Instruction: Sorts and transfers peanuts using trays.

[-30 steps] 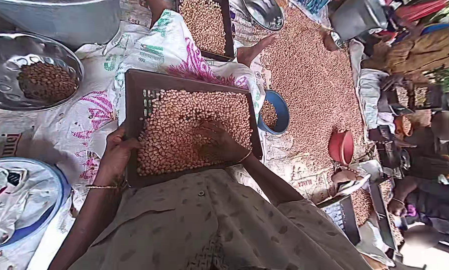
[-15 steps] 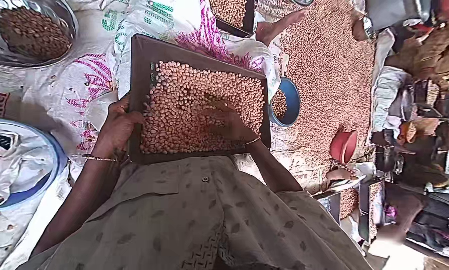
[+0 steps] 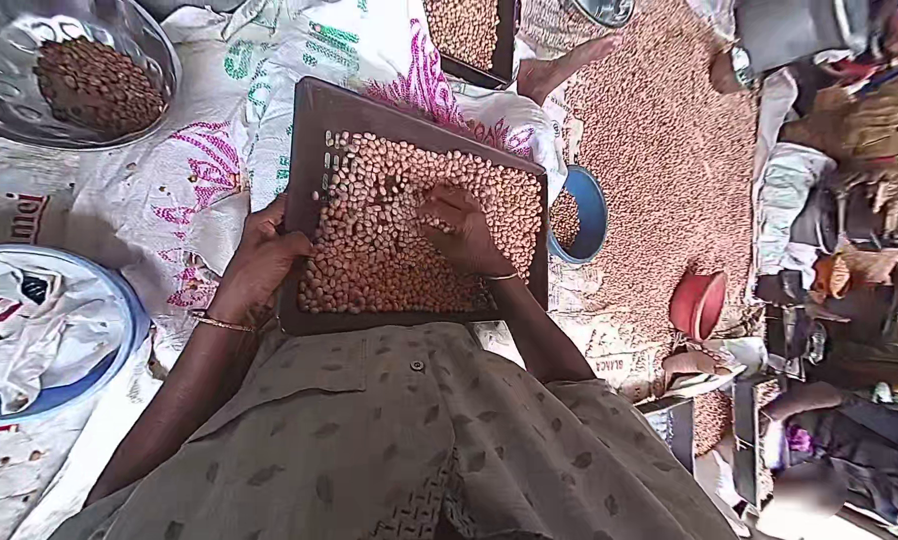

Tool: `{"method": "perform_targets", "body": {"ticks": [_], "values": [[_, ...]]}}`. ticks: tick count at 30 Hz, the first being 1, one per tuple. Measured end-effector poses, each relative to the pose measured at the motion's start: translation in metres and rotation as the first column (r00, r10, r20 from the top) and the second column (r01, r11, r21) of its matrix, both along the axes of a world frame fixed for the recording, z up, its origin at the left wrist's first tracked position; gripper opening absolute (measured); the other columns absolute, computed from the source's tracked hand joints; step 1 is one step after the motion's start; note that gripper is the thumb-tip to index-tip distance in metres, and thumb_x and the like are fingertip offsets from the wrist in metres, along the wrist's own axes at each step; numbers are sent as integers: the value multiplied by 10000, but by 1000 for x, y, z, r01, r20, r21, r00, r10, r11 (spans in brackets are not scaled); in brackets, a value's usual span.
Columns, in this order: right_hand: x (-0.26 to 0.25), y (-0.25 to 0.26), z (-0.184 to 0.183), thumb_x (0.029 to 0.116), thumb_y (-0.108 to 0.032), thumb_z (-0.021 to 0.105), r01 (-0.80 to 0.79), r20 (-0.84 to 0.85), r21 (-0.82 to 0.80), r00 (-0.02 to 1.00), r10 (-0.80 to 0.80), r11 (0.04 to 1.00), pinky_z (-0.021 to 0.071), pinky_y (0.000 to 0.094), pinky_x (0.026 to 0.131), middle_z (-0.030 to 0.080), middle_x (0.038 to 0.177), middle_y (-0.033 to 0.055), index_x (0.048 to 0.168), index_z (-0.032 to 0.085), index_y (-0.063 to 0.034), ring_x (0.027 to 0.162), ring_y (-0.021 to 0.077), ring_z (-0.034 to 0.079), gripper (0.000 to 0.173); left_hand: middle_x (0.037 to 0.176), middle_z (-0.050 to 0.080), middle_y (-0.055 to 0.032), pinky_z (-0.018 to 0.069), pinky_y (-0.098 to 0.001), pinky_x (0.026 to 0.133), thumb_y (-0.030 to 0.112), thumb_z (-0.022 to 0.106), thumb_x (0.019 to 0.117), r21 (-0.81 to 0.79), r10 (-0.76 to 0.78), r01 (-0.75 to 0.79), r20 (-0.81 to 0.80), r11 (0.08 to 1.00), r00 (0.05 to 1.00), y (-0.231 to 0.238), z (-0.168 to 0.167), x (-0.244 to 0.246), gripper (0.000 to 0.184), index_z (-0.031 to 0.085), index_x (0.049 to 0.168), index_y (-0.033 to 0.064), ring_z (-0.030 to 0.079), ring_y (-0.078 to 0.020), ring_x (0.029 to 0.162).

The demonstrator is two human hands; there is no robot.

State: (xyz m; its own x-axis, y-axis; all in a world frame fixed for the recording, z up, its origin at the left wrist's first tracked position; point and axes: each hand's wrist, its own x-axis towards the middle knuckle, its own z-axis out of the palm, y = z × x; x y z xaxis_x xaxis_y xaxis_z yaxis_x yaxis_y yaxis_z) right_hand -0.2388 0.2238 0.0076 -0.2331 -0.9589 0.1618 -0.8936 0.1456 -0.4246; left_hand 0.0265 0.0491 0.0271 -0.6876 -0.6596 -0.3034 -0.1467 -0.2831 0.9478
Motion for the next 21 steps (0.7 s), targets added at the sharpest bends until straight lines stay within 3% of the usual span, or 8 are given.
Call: {"method": "perform_targets", "body": {"ticks": [3, 5, 8, 11, 13, 15, 18, 21], "values": [[41, 25, 9, 851, -333, 799, -213, 278, 170, 947, 160, 962, 318, 622, 1184, 496, 1534, 181, 1383, 659, -129, 1467, 378, 397, 587, 1130, 680, 19, 548, -156, 741, -100, 529, 801, 54, 21, -22, 4, 998, 1000, 0, -10, -4, 597, 567, 1366, 91, 646, 27, 898], [77, 13, 10, 867, -398, 783, -251, 203, 75, 951, 231, 965, 261, 737, 1149, 399, 1607, 182, 1405, 645, -194, 1534, 404, 275, 591, 1191, 658, -17, 529, -205, 749, -69, 522, 838, -63, -54, 54, 0, 997, 999, 9, 9, -8, 631, 521, 1435, 134, 630, -11, 921], [91, -30, 9, 776, -236, 737, -201, -117, -312, 978, 172, 929, 276, 726, 1116, 565, 1453, 214, 1205, 726, -156, 1442, 457, 410, 436, 1340, 617, -20, 518, -204, 664, -37, 527, 868, -292, -184, 159, -61, 943, 981, 17, 47, -15, 786, 374, 1597, 213, 622, -20, 863], [58, -61, 8, 876, -223, 635, -25, -236, -460, 967, -95, 887, 398, 639, 1082, 655, 1321, 221, 1071, 771, -91, 1311, 458, 546, 272, 1573, 427, -4, 522, -222, 799, -73, 535, 882, -317, -239, 204, -76, 926, 968, 13, 52, -16, 771, 369, 1594, 173, 597, -29, 1040], [25, -57, 2, 966, -255, 611, 103, -220, -345, 957, -187, 933, 490, 575, 1007, 672, 1299, 206, 1101, 775, -81, 1232, 426, 609, 274, 1512, 499, -9, 522, -263, 928, -77, 553, 863, -196, -187, 170, -70, 966, 980, 7, 36, -11, 726, 432, 1546, 137, 590, -45, 1157], [5, -33, -1, 959, -285, 663, 70, -82, -170, 993, -85, 983, 497, 567, 1009, 689, 1273, 195, 1130, 779, -72, 1209, 401, 626, 297, 1292, 632, -39, 538, -237, 832, -78, 551, 839, -30, -81, 80, -46, 996, 996, 3, 17, -7, 675, 485, 1487, 100, 633, -35, 1001], [30, 8, 10, 881, -383, 749, -150, 214, 68, 968, 132, 986, 356, 646, 1140, 559, 1477, 216, 1332, 699, -111, 1407, 428, 475, 529, 1217, 654, -52, 541, -199, 792, -96, 530, 809, 89, 1, 3, -43, 996, 999, -2, 0, -8, 595, 543, 1392, 23, 638, -17, 948], [82, 4, 11, 883, -428, 756, -271, 193, 34, 946, 259, 962, 259, 765, 1125, 406, 1596, 240, 1375, 664, -153, 1485, 514, 314, 571, 1302, 622, -71, 527, -221, 859, -86, 527, 809, 18, -47, 49, -96, 999, 994, 1, 15, -18, 627, 517, 1427, 20, 620, -30, 1046]]}}
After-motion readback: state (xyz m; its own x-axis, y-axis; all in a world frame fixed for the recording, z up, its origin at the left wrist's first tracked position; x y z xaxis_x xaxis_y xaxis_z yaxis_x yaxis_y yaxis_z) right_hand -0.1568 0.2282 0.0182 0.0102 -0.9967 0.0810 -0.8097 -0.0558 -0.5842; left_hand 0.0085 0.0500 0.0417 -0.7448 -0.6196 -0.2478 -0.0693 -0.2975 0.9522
